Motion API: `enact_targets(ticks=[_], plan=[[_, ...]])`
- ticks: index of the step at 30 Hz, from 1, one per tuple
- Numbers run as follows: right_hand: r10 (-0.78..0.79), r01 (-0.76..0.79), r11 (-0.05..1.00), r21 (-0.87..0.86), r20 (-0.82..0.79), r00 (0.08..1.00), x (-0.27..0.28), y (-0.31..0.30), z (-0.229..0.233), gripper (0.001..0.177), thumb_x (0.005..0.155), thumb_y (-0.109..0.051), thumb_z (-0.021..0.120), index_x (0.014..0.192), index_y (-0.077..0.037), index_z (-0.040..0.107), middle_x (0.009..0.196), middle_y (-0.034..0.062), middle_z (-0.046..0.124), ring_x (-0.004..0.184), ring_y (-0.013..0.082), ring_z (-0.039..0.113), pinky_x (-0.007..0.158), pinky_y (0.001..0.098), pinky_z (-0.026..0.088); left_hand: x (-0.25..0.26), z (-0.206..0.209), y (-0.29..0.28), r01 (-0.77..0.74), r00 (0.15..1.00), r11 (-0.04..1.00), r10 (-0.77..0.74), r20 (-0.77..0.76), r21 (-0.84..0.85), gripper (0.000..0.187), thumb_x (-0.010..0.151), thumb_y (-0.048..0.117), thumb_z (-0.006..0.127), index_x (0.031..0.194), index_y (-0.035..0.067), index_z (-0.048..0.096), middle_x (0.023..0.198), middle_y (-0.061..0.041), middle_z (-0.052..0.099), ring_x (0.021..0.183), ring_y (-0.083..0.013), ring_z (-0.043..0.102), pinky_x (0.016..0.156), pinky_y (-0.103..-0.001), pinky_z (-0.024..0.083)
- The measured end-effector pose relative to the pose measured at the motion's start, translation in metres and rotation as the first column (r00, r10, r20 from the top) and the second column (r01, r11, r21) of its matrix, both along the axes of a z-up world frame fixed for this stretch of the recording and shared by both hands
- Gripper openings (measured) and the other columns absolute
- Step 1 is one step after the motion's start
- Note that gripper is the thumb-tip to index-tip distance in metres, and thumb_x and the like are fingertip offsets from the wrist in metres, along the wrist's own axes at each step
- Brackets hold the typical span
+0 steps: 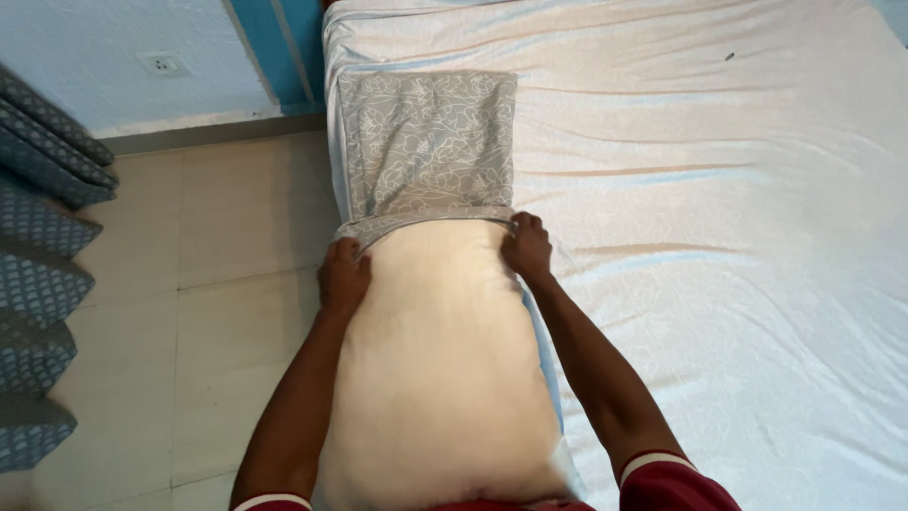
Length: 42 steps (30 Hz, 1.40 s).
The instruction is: The person removes a pillow and a folded pillowcase from a closet, places them on a bed, and proceeds to unfold the pillowcase and slide it onto the pillow.
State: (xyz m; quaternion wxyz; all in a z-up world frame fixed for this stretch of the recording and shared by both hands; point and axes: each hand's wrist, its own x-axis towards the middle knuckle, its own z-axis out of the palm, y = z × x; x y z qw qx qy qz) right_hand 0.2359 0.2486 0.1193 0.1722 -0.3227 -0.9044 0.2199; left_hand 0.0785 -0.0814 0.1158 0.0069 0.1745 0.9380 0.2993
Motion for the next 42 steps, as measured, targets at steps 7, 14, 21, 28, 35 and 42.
enact_targets(ticks=[7, 14, 21, 28, 35, 42], plan=[[0.478, -0.505, 0.852, -0.137, -0.186, 0.858, -0.019, -0.067, 0.061, 0.025, 0.095, -0.022, 0.061, 0.113, -0.006, 0.068, 0.107, 0.0167, 0.069, 0.102, 0.035, 0.066, 0.091, 0.0439, 0.053, 0.004, -0.014, 0.062, 0.079, 0.988, 0.985, -0.058, -0.141, 0.15, 0.048, 0.093, 0.031, 0.071, 0.137, 0.014, 0.06, 0.129, -0.012, 0.065, 0.119, -0.0375, 0.058, 0.095, -0.056, 0.043], [0.527, -0.553, 0.827, -0.099, -0.203, 0.825, -0.007, -0.068, 0.048, 0.026, 0.099, -0.024, 0.06, 0.113, -0.004, 0.068, 0.109, 0.0169, 0.068, 0.101, 0.0367, 0.064, 0.088, 0.0461, 0.052, -0.013, -0.02, 0.055, -0.219, 0.97, 0.976, 0.216, 0.114, 0.011, 0.036, 0.087, 0.044, 0.079, 0.117, 0.024, 0.074, 0.125, -0.008, 0.06, 0.12, -0.034, 0.054, 0.098, -0.054, 0.042], [0.609, -0.609, 0.793, 0.028, -0.018, 0.793, -0.024, -0.075, 0.048, 0.028, 0.097, -0.022, 0.059, 0.117, -0.004, 0.067, 0.113, 0.0191, 0.066, 0.102, 0.0397, 0.063, 0.087, 0.0489, 0.051, -0.016, -0.066, 0.011, -0.314, 0.938, 0.945, 0.293, 0.184, 0.092, 0.039, 0.084, 0.038, 0.081, 0.118, 0.019, 0.074, 0.117, -0.009, 0.064, 0.111, -0.0323, 0.059, 0.088, -0.054, 0.042], [0.783, -0.789, 0.615, -0.008, 0.124, 0.609, -0.066, -0.099, 0.07, 0.037, 0.095, -0.02, 0.058, 0.128, -0.006, 0.063, 0.122, 0.019, 0.067, 0.112, 0.0376, 0.064, 0.097, 0.047, 0.052, -0.029, -0.077, 0.01, -0.335, 0.939, 0.881, 0.284, 0.193, 0.335, 0.03, 0.096, 0.034, 0.074, 0.093, 0.005, 0.067, 0.085, -0.012, 0.071, 0.079, -0.0273, 0.067, 0.077, -0.04, 0.053], [0.815, -0.821, 0.571, 0.01, 0.114, 0.568, -0.085, -0.149, 0.038, 0.054, 0.098, -0.032, 0.062, 0.138, 0.004, 0.053, 0.145, 0.0253, 0.055, 0.134, 0.0397, 0.052, 0.114, 0.0471, 0.038, -0.025, -0.076, 0.011, -0.245, 0.944, 0.743, 0.035, 0.329, 0.623, 0.028, 0.104, 0.026, 0.064, 0.09, 0.004, 0.055, 0.078, -0.002, 0.051, 0.071, -0.0131, 0.043, 0.067, -0.033, 0.043], [0.664, -0.673, 0.738, 0.05, 0.128, 0.737, -0.095, -0.151, 0.045, 0.076, 0.095, -0.043, 0.06, 0.15, 0.004, 0.039, 0.154, 0.0288, 0.04, 0.143, 0.0452, 0.038, 0.12, 0.0504, 0.028, -0.024, -0.076, 0.015, -0.134, 0.954, 0.711, -0.096, 0.283, 0.69, 0.03, 0.109, 0.026, 0.056, 0.088, 0.005, 0.052, 0.078, -0.001, 0.045, 0.074, -0.0107, 0.039, 0.069, -0.031, 0.041]])
